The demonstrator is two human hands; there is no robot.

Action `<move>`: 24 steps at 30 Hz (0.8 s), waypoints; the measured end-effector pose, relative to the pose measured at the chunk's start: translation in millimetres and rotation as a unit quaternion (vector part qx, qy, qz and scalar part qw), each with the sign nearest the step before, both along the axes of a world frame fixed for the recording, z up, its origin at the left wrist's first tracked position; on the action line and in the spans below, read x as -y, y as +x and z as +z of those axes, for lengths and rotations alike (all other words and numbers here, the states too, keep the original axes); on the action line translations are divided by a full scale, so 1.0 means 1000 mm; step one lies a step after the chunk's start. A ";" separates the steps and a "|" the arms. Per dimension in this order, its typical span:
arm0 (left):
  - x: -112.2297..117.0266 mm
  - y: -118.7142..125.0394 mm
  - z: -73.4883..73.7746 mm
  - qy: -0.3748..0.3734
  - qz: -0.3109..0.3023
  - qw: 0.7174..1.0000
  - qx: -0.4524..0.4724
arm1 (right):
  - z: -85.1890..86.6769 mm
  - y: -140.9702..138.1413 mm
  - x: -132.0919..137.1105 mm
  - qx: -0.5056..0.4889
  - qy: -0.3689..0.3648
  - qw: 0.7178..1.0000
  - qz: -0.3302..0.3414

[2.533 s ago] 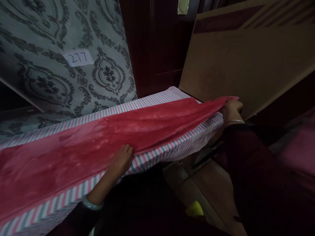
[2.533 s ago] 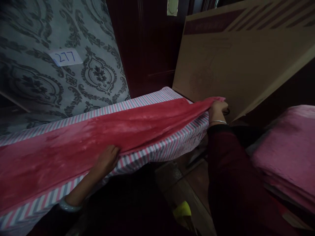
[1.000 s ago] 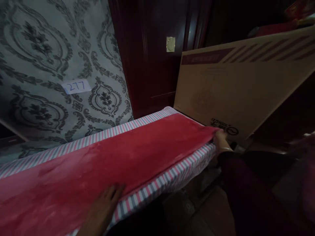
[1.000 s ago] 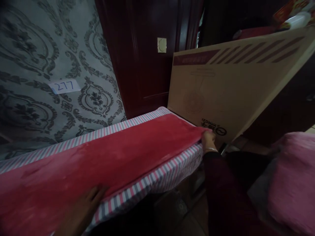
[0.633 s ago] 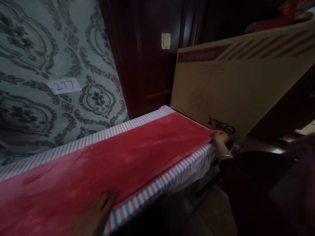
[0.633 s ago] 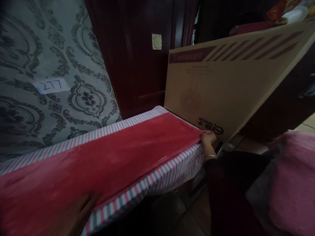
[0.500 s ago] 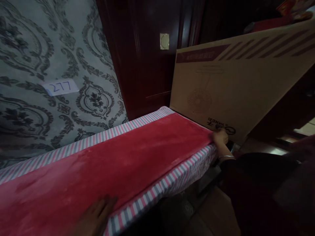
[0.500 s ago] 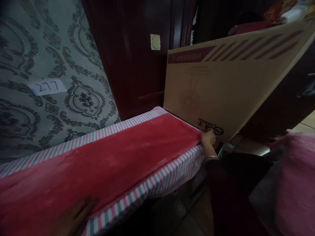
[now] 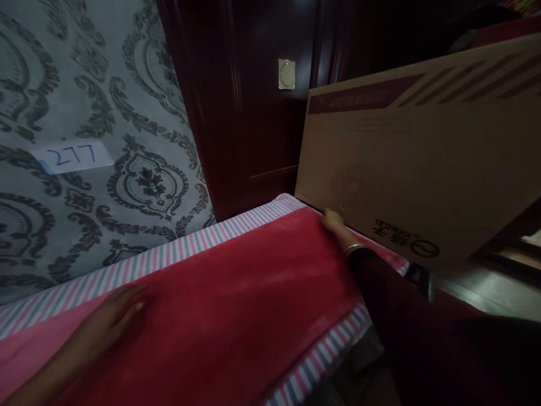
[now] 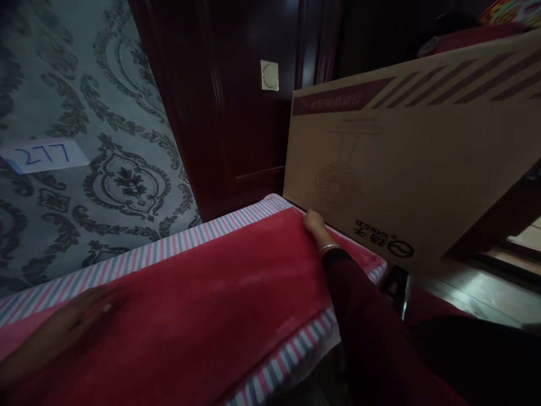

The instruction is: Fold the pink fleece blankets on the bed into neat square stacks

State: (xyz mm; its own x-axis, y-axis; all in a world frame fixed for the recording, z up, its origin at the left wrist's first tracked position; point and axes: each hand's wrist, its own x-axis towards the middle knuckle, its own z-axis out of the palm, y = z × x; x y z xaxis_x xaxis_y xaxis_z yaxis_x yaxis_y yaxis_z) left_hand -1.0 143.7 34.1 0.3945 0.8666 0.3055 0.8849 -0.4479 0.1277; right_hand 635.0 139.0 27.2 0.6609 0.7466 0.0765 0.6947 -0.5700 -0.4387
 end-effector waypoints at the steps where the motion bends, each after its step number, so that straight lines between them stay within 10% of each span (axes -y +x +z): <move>1: -0.015 0.003 0.001 -0.020 0.001 1.000 -0.001 | -0.002 0.001 -0.010 -0.003 -0.006 1.000 0.002; 7: -0.071 0.018 -0.008 -0.092 0.060 0.994 -0.001 | -0.015 0.014 -0.050 -0.021 -0.043 0.999 -0.005; 15: -0.091 0.042 0.003 -0.233 0.035 0.971 0.042 | -0.027 0.031 -0.066 -0.036 -0.042 0.998 -0.020; 24: -0.099 0.064 0.028 -0.077 0.090 0.993 -0.021 | -0.001 0.061 -0.085 0.014 0.129 0.990 -0.048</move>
